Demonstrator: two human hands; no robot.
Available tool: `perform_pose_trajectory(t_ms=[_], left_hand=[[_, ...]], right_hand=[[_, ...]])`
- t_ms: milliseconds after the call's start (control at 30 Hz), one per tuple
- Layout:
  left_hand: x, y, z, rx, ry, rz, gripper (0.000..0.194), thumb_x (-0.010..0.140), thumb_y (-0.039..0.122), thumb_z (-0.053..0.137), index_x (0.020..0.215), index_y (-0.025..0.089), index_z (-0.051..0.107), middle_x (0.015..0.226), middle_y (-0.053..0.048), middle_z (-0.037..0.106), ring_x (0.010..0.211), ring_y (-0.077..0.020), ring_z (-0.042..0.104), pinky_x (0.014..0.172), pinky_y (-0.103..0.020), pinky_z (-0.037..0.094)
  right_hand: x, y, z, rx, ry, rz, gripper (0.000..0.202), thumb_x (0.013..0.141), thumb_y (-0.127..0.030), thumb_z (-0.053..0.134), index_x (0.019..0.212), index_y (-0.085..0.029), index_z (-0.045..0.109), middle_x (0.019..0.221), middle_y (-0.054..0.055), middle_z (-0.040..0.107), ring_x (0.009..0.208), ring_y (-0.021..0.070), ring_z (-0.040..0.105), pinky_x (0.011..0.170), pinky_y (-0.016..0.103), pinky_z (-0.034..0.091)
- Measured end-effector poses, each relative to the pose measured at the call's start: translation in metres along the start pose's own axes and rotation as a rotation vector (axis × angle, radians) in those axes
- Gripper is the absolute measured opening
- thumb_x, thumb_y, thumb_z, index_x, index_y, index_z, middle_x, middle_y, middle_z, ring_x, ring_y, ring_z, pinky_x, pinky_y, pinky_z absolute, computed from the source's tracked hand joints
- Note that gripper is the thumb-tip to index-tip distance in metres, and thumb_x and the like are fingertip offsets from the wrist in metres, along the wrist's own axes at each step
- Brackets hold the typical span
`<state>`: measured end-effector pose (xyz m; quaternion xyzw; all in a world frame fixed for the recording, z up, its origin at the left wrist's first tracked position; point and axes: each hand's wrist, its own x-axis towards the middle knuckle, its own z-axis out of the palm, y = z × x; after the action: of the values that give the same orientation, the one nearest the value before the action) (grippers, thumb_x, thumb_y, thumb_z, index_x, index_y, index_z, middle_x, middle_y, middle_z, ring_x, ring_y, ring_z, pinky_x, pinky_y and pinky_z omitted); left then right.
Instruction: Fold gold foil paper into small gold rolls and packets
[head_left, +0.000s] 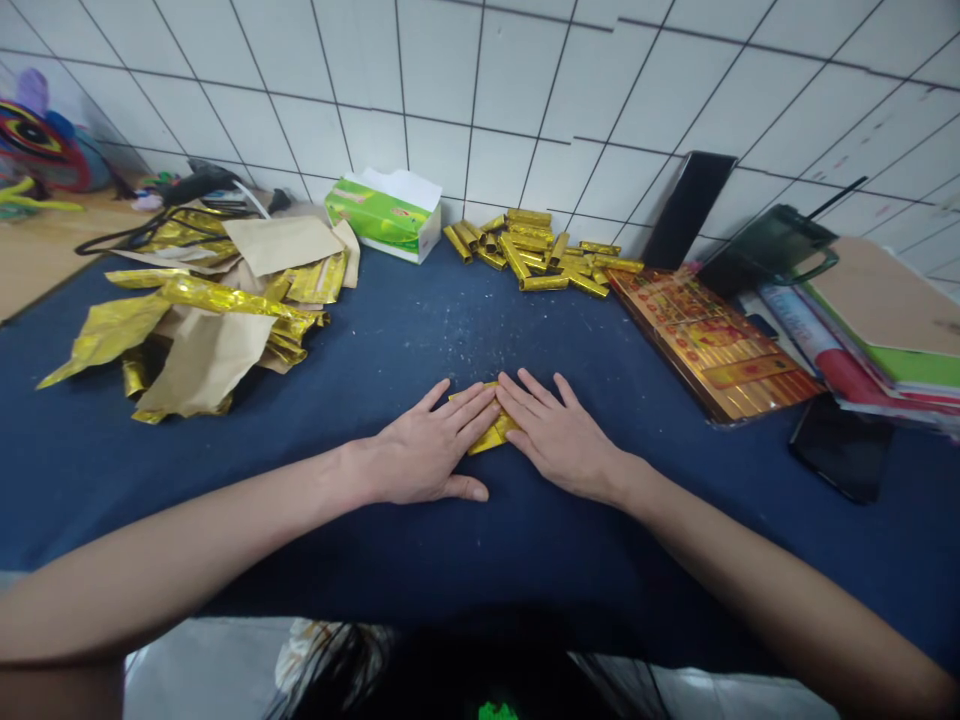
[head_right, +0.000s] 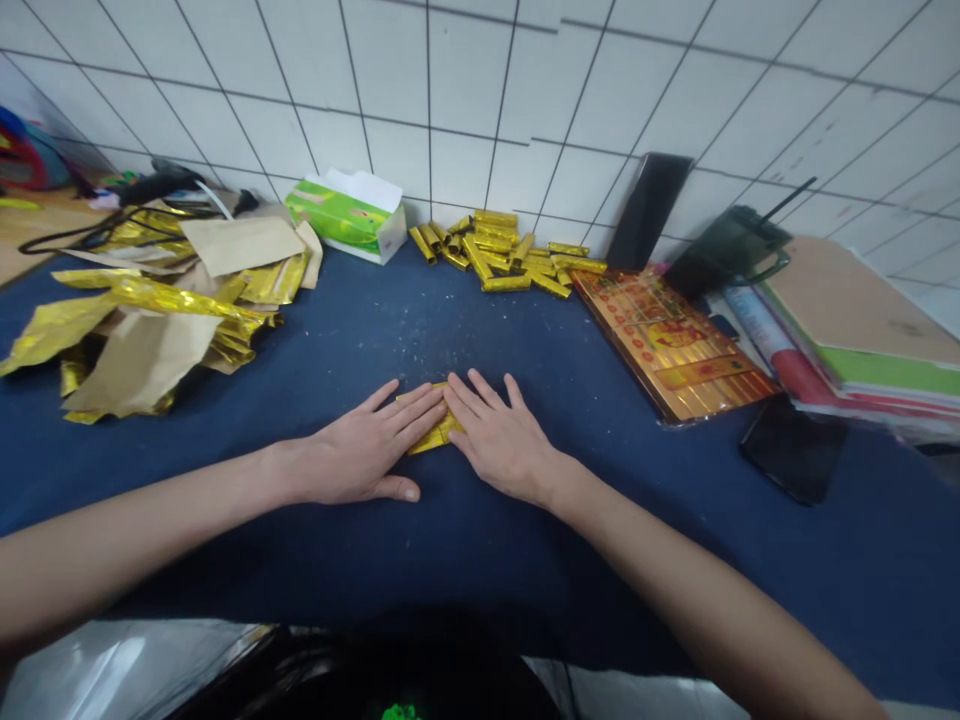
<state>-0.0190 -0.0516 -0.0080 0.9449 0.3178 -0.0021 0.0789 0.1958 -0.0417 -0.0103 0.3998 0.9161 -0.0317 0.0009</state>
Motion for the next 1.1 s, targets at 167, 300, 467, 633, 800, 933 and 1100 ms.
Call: perform_pose_trajectory(t_ms=[167, 300, 467, 633, 800, 933, 1100], left_hand=[[0.0, -0.001, 0.002, 0.006, 0.022, 0.013, 0.086, 0.078, 0.068, 0.026, 0.141, 0.011, 0.009, 0.147, -0.015, 0.01, 0.136, -0.0251, 0.008, 0.108, -0.046, 0.006], [0.0, -0.003, 0.002, 0.008, 0.009, 0.017, 0.086, 0.078, 0.069, 0.022, 0.141, 0.011, 0.011, 0.147, -0.014, 0.011, 0.136, -0.0257, 0.008, 0.107, -0.047, 0.007], [0.0, -0.003, 0.001, 0.002, 0.0, 0.024, 0.087, 0.078, 0.07, 0.021, 0.141, 0.011, 0.013, 0.147, -0.013, 0.011, 0.136, -0.0251, 0.007, 0.108, -0.046, 0.004], [0.001, -0.002, 0.001, 0.008, -0.005, 0.018, 0.087, 0.077, 0.071, 0.021, 0.14, 0.01, 0.016, 0.147, -0.013, 0.011, 0.136, -0.025, 0.008, 0.108, -0.045, 0.005], [0.001, -0.002, 0.002, 0.009, -0.001, 0.02, 0.087, 0.078, 0.07, 0.021, 0.14, 0.01, 0.016, 0.147, -0.014, 0.011, 0.136, -0.0244, 0.005, 0.108, -0.045, 0.003], [0.001, -0.003, 0.002, 0.007, 0.003, 0.013, 0.088, 0.077, 0.071, 0.022, 0.14, 0.01, 0.013, 0.148, -0.014, 0.009, 0.136, -0.0251, 0.006, 0.108, -0.045, 0.004], [0.0, -0.001, -0.001, 0.014, -0.014, 0.009, 0.088, 0.077, 0.071, 0.023, 0.14, 0.009, 0.014, 0.147, -0.015, 0.011, 0.136, -0.0254, 0.008, 0.108, -0.045, 0.006]], right_hand=[[-0.004, -0.003, 0.001, -0.018, -0.009, -0.025, 0.07, 0.086, -0.057, 0.023, 0.139, -0.011, 0.02, 0.147, 0.013, 0.018, 0.134, 0.0305, 0.015, 0.102, 0.06, 0.018], [-0.007, -0.001, 0.001, -0.029, -0.03, -0.051, 0.084, 0.08, -0.068, 0.022, 0.14, -0.009, 0.015, 0.147, 0.016, 0.015, 0.134, 0.0326, 0.013, 0.102, 0.061, 0.015], [-0.021, -0.001, 0.006, -0.038, -0.042, -0.045, 0.082, 0.081, -0.066, 0.023, 0.141, -0.013, 0.004, 0.147, 0.014, 0.014, 0.135, 0.0314, 0.012, 0.102, 0.062, 0.014], [-0.025, 0.004, -0.004, 0.005, -0.084, -0.037, 0.082, 0.081, -0.066, 0.026, 0.141, -0.016, 0.003, 0.147, 0.013, 0.015, 0.134, 0.0312, 0.013, 0.101, 0.062, 0.014], [-0.011, 0.012, -0.016, 0.079, -0.063, -0.025, 0.064, 0.088, -0.054, 0.022, 0.141, -0.021, 0.007, 0.147, 0.007, 0.019, 0.135, 0.0262, 0.013, 0.104, 0.058, 0.015], [-0.002, 0.009, -0.004, 0.04, -0.062, -0.054, 0.07, 0.086, -0.059, 0.022, 0.141, -0.019, 0.007, 0.148, 0.009, 0.017, 0.135, 0.0282, 0.011, 0.103, 0.06, 0.014], [-0.002, 0.003, 0.002, -0.011, -0.07, -0.042, 0.079, 0.082, -0.065, 0.02, 0.141, -0.014, 0.01, 0.147, 0.013, 0.015, 0.135, 0.0311, 0.011, 0.102, 0.061, 0.015]])
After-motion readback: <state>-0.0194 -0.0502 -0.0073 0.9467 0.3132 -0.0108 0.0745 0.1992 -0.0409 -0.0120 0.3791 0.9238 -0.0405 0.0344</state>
